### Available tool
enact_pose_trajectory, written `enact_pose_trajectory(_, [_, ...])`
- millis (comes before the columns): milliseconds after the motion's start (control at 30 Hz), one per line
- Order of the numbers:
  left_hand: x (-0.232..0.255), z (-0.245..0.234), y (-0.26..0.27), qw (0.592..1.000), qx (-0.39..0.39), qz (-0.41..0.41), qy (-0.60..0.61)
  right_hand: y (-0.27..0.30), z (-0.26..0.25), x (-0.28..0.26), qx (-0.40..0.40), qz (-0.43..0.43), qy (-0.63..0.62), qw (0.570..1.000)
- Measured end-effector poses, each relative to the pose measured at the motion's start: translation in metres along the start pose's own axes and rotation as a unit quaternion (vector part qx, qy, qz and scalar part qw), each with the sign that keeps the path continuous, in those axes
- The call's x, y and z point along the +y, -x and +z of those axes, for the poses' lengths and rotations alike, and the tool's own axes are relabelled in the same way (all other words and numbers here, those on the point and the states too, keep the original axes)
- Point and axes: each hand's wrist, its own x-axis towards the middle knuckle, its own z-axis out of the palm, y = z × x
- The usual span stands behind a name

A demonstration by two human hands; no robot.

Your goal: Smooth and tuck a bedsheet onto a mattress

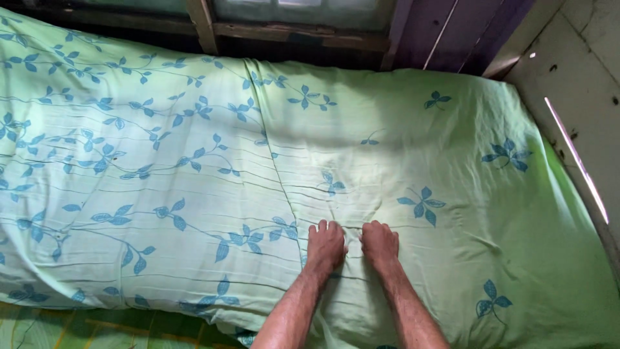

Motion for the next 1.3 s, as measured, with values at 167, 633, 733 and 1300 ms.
enact_pose_trajectory(167, [0.01,-0.003,0.012,0.996,0.069,0.044,0.047,-0.013,0.015,0.029,-0.003,0.027,-0.019,0.999])
enact_pose_trajectory(633, [0.033,-0.021,0.04,0.991,0.019,0.07,0.115,0.046,-0.031,0.1,0.056,0.188,-0.122,0.973])
enact_pose_trajectory(733, [0.043,-0.044,0.053,0.99,0.001,0.075,0.121,0.063,-0.046,0.085,0.053,0.173,-0.135,0.974])
enact_pose_trajectory(1300, [0.088,0.001,0.063,0.975,-0.101,0.176,0.092,0.113,-0.037,0.144,-0.14,0.005,-0.052,0.989])
